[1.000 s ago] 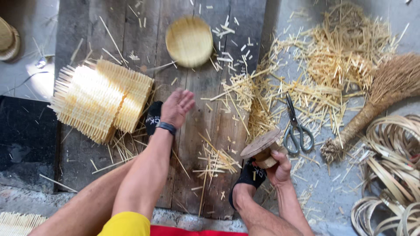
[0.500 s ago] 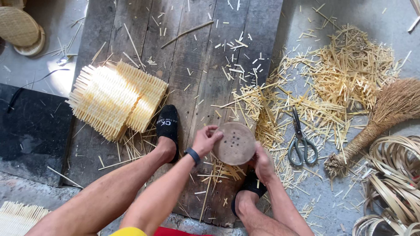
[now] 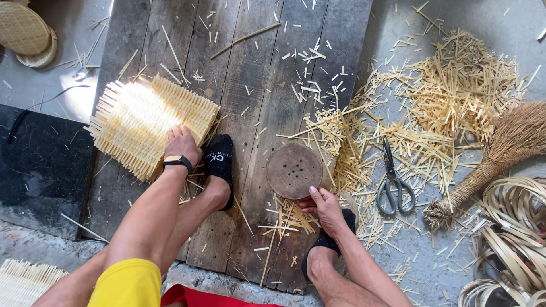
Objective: The person sits on the floor and repeatedly assembles small round bamboo trays. They place a woven bamboo mat on a perforated wooden mold, fit a bamboo ring around the edge, and use shears to trim the excess mat material flush with the ring. Finished trays are stacked nearby.
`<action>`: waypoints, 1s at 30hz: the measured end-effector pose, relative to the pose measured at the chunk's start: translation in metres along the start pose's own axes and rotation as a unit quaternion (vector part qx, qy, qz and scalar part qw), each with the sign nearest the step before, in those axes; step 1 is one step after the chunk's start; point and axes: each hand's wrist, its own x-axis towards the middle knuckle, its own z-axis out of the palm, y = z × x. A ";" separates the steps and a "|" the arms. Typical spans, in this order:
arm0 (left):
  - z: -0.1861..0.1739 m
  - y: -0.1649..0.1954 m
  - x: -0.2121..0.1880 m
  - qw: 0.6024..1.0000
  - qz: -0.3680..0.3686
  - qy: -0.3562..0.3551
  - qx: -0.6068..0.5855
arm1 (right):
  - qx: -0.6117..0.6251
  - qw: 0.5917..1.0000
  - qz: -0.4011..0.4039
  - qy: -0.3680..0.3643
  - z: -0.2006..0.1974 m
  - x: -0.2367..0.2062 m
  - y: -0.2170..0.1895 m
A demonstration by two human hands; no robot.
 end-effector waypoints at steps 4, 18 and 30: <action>-0.008 -0.012 0.005 0.997 -0.018 -0.047 -0.050 | 0.014 1.000 -0.003 0.014 -0.008 -0.012 0.000; -0.015 -0.054 0.001 0.988 -0.135 0.059 -0.035 | 0.058 0.998 0.007 0.023 -0.023 -0.013 0.014; -0.027 -0.105 0.005 0.992 -0.114 -0.024 -0.037 | 0.077 0.997 0.010 0.029 -0.028 -0.021 0.011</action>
